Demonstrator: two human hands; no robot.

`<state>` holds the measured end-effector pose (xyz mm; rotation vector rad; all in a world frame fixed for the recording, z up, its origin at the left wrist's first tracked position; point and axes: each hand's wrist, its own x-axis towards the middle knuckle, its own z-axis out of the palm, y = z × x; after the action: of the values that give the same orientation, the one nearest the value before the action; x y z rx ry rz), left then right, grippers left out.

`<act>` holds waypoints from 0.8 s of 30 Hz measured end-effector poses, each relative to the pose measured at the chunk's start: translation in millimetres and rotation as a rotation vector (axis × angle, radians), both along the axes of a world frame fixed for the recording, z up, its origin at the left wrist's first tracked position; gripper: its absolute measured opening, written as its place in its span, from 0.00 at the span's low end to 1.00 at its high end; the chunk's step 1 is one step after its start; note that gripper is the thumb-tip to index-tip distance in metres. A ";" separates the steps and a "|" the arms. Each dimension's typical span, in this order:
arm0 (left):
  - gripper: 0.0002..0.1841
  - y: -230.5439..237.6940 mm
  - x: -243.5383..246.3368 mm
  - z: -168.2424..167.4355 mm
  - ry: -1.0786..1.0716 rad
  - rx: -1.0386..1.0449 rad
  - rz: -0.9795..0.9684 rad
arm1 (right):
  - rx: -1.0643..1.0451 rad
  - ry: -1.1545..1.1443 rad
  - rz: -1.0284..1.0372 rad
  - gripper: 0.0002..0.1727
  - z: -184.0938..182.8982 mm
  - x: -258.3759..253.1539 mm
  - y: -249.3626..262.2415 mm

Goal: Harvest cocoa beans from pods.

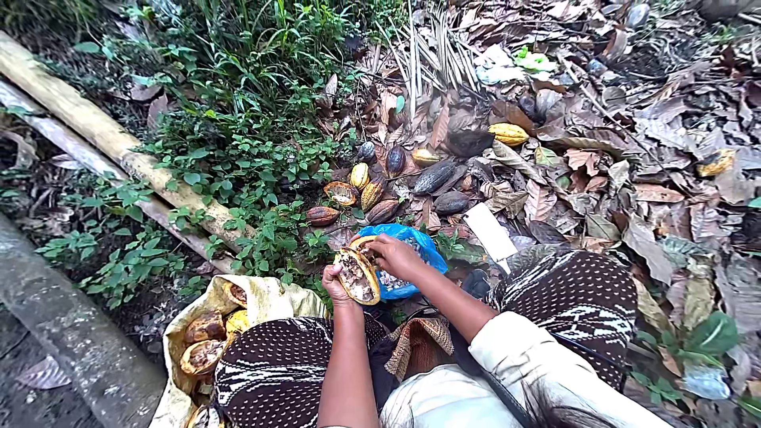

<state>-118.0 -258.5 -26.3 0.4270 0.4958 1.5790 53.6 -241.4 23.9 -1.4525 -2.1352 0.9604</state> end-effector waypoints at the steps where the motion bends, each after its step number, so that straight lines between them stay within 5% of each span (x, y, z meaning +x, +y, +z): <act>1: 0.06 -1.4 2.5 3.4 0.012 -0.005 -0.024 | -0.011 -0.024 -0.017 0.20 0.2 -3.8 -2.4; 15: 0.03 -5.8 14.9 16.3 0.089 -0.017 -0.033 | 0.096 -0.085 -0.184 0.14 -6.5 -8.2 -11.7; 24: 0.05 -12.2 21.3 23.2 0.156 -0.084 -0.023 | -0.178 -0.064 -0.119 0.18 0.9 0.5 -3.3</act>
<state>-96.7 -270.7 -3.1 0.4925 0.6723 1.5034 54.1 -244.7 24.8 -1.6951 -2.0239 1.0964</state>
